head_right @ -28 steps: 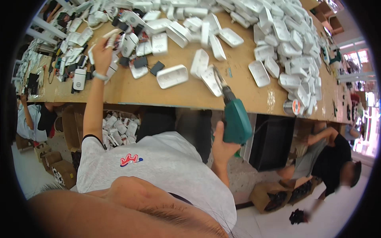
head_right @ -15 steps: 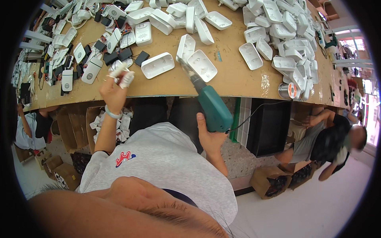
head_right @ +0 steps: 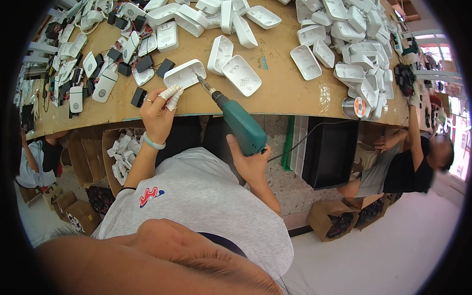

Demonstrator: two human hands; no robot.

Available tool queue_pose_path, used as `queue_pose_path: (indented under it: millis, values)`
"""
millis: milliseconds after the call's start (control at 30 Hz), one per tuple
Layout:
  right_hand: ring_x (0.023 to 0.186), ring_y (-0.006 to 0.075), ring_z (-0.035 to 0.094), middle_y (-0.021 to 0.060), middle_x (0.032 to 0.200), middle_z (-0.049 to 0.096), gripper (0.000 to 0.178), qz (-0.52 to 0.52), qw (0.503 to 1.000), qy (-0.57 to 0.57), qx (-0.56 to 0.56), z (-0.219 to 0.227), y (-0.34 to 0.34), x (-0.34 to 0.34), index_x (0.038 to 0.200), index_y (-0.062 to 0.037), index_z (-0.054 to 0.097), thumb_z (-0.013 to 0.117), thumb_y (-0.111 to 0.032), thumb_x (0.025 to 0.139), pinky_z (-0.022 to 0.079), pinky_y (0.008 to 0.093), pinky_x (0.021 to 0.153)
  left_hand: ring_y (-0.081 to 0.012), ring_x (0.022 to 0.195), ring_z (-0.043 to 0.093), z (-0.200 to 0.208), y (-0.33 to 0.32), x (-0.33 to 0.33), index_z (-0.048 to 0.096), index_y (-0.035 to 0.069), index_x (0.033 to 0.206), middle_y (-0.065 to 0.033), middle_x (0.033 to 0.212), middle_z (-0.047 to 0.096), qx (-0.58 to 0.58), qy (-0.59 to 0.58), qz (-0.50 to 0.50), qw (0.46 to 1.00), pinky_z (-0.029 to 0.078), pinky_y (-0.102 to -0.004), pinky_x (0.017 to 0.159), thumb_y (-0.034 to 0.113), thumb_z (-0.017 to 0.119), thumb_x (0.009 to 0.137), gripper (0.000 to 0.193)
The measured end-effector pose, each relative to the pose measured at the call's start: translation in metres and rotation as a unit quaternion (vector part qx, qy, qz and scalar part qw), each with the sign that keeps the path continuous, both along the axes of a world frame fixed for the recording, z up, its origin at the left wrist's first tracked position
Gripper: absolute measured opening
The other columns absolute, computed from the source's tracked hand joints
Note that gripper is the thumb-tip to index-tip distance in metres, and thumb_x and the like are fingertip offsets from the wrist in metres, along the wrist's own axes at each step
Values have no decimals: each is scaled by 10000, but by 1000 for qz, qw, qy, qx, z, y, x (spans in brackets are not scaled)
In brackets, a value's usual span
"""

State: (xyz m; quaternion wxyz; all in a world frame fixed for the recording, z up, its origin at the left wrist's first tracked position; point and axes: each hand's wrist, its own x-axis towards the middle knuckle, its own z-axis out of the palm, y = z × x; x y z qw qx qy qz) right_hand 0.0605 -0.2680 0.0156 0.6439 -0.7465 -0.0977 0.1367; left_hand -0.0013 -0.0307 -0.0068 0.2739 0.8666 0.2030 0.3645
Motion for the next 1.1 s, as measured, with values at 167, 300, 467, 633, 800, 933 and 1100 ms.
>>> queue_pose_path:
  millis: [167, 300, 467, 633, 800, 933, 1100]
  values:
    - [666, 101, 603, 53, 780, 697, 220, 32, 994, -82, -66, 1, 4, 11, 954, 8, 698, 800, -159, 853, 484, 263, 628, -258, 1017, 603, 11, -6, 16, 760, 42, 915, -89, 1058, 682, 147, 77, 35, 986, 486, -372, 825, 49, 781, 766, 150]
    - [690, 130, 624, 83, 811, 704, 268, 40, 994, -87, -56, -5, 4, 16, 1014, 7, 685, 802, -173, 852, 501, 279, 654, -311, 1329, 431, 8, -4, 35, 709, 38, 828, -77, 1331, 606, 167, 66, 50, 982, 295, -482, 1060, 63, 755, 734, 107]
    - [702, 143, 642, 98, 835, 713, 291, 52, 993, -81, -63, -9, 5, 20, 1035, 8, 674, 800, -185, 858, 512, 285, 671, -273, 1309, 472, 1, 2, 41, 675, 55, 798, -4, 1270, 634, 181, 126, 54, 974, 269, -512, 1064, 8, 702, 694, 117]
    - [715, 164, 673, 111, 845, 716, 309, 85, 987, -99, -97, -3, 10, 27, 1074, 5, 649, 785, -185, 871, 525, 289, 684, -254, 1283, 493, 3, 0, 44, 683, 67, 827, 5, 1241, 639, 217, 167, 77, 959, 261, -519, 1065, 26, 700, 691, 143]
    - [710, 169, 674, 112, 849, 712, 307, 99, 982, -103, -120, -1, 14, 32, 1073, 0, 649, 790, -177, 865, 525, 284, 686, -266, 1289, 485, 4, 0, 46, 692, 76, 833, -13, 1243, 637, 219, 194, 91, 952, 243, -524, 1076, 22, 699, 693, 149]
    - [718, 146, 668, 90, 843, 710, 261, 73, 990, -74, -92, -5, 4, 28, 1024, 3, 670, 796, -151, 856, 516, 272, 674, -307, 1238, 524, 9, -2, 34, 724, 94, 879, -73, 1219, 634, 173, 102, 65, 977, 313, -485, 1048, 60, 733, 743, 140]
    - [691, 98, 622, 30, 799, 700, 190, 18, 999, -34, 3, 6, -3, 23, 930, 1, 699, 802, -137, 849, 492, 251, 645, -273, 850, 656, -4, -8, -7, 758, 88, 972, -95, 1036, 666, -13, -32, 21, 999, 518, -342, 702, 66, 782, 797, 178]
